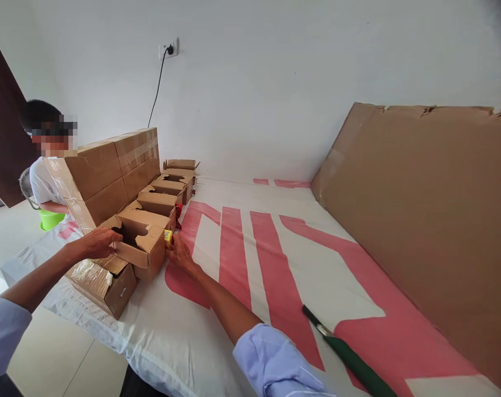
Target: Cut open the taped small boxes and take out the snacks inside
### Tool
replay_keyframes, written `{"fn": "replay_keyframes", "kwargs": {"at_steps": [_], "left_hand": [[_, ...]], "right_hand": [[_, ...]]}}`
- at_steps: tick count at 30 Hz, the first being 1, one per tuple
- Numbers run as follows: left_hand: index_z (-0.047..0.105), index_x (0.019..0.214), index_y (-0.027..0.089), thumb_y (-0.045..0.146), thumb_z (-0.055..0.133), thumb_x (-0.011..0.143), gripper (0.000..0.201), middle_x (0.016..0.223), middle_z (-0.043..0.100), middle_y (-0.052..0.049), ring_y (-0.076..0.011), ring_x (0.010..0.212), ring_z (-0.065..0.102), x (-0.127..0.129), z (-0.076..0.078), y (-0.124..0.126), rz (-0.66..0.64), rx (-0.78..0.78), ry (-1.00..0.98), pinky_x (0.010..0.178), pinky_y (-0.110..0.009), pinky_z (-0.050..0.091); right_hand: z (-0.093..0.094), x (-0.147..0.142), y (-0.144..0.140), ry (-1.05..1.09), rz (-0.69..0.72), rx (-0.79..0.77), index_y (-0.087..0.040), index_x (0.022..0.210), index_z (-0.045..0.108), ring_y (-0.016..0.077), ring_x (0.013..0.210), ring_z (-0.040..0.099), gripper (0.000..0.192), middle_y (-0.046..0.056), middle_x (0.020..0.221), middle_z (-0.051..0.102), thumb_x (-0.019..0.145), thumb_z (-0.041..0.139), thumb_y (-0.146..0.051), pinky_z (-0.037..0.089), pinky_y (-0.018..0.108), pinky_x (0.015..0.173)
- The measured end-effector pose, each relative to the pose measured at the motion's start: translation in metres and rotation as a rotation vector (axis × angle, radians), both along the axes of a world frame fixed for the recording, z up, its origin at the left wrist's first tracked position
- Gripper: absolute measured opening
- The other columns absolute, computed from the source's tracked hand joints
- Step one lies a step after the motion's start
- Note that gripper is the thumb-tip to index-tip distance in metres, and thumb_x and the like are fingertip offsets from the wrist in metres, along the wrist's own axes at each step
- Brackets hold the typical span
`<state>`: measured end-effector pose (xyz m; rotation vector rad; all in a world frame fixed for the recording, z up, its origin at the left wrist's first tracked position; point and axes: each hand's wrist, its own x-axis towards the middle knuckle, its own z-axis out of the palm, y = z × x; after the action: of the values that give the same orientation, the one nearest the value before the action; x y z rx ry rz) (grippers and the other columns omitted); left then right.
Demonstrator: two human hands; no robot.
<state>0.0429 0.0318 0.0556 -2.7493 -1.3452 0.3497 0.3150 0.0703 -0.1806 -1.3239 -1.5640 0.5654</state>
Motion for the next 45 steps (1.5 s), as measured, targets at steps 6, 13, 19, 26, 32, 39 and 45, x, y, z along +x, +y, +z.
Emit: {"fn": "replay_keyframes", "kwargs": {"at_steps": [6, 13, 19, 26, 32, 39, 45], "left_hand": [[0.078, 0.098, 0.023, 0.027, 0.073, 0.086, 0.014, 0.099, 0.076, -0.011, -0.0309, 0.1, 0.072, 0.011, -0.015, 0.008, -0.016, 0.022, 0.037, 0.089, -0.038, 0.054], [0.079, 0.097, 0.022, 0.022, 0.072, 0.088, 0.012, 0.099, 0.074, -0.012, -0.0312, 0.101, 0.072, 0.012, -0.041, 0.03, 0.03, 0.047, 0.056, 0.089, -0.038, 0.055], [0.079, 0.096, 0.022, 0.026, 0.068, 0.093, 0.012, 0.096, 0.073, -0.012, -0.0326, 0.103, 0.071, 0.02, -0.044, 0.047, 0.051, 0.054, 0.077, 0.09, -0.04, 0.053], [0.078, 0.092, 0.022, 0.028, 0.069, 0.093, 0.01, 0.096, 0.076, -0.012, -0.0286, 0.099, 0.071, 0.025, -0.051, 0.064, 0.028, 0.081, 0.061, 0.087, -0.035, 0.052], [0.08, 0.093, 0.018, 0.025, 0.066, 0.089, 0.017, 0.096, 0.079, -0.016, -0.032, 0.096, 0.073, 0.037, -0.052, 0.08, 0.036, 0.103, 0.1, 0.084, -0.037, 0.052], [0.082, 0.097, 0.017, 0.025, 0.065, 0.085, 0.023, 0.096, 0.08, -0.017, -0.0357, 0.097, 0.074, 0.049, -0.058, 0.101, 0.085, 0.118, 0.055, 0.086, -0.039, 0.051], [0.081, 0.095, 0.017, 0.023, 0.068, 0.084, 0.018, 0.093, 0.079, -0.014, -0.0325, 0.099, 0.074, 0.048, -0.058, 0.094, 0.085, 0.115, 0.014, 0.088, -0.036, 0.05]], "right_hand": [[-0.009, 0.005, 0.003, -0.024, 0.027, -0.048, -0.027, 0.088, 0.046, 0.0209, 0.078, 0.053, 0.024, 0.0, 0.087, 0.06, 0.072, 0.063, -0.026, 0.04, 0.033, 0.069], [-0.014, 0.005, 0.017, -0.02, -0.009, -0.061, -0.027, 0.087, 0.046, 0.0192, 0.077, 0.053, 0.022, -0.001, 0.086, 0.06, 0.075, 0.064, -0.029, 0.041, 0.031, 0.069], [-0.014, 0.012, 0.034, -0.012, -0.027, -0.086, -0.027, 0.089, 0.047, 0.0186, 0.079, 0.055, 0.022, -0.001, 0.088, 0.062, 0.076, 0.065, -0.028, 0.04, 0.03, 0.07], [-0.011, 0.021, 0.048, -0.011, -0.017, -0.106, -0.027, 0.088, 0.044, 0.0177, 0.077, 0.053, 0.023, -0.002, 0.086, 0.06, 0.075, 0.063, -0.028, 0.037, 0.029, 0.069], [-0.008, 0.029, 0.061, -0.017, -0.012, -0.111, -0.027, 0.087, 0.043, 0.0183, 0.079, 0.052, 0.024, -0.001, 0.088, 0.059, 0.075, 0.063, -0.027, 0.037, 0.03, 0.071], [-0.008, 0.035, 0.081, -0.02, -0.022, -0.14, -0.026, 0.091, 0.048, 0.0197, 0.083, 0.054, 0.022, 0.0, 0.092, 0.062, 0.075, 0.065, -0.027, 0.042, 0.031, 0.074], [-0.001, 0.038, 0.075, -0.018, 0.025, -0.114, -0.023, 0.12, 0.058, 0.0232, 0.103, 0.062, 0.043, 0.005, 0.115, 0.067, 0.078, 0.068, -0.023, 0.051, 0.036, 0.088]]}}
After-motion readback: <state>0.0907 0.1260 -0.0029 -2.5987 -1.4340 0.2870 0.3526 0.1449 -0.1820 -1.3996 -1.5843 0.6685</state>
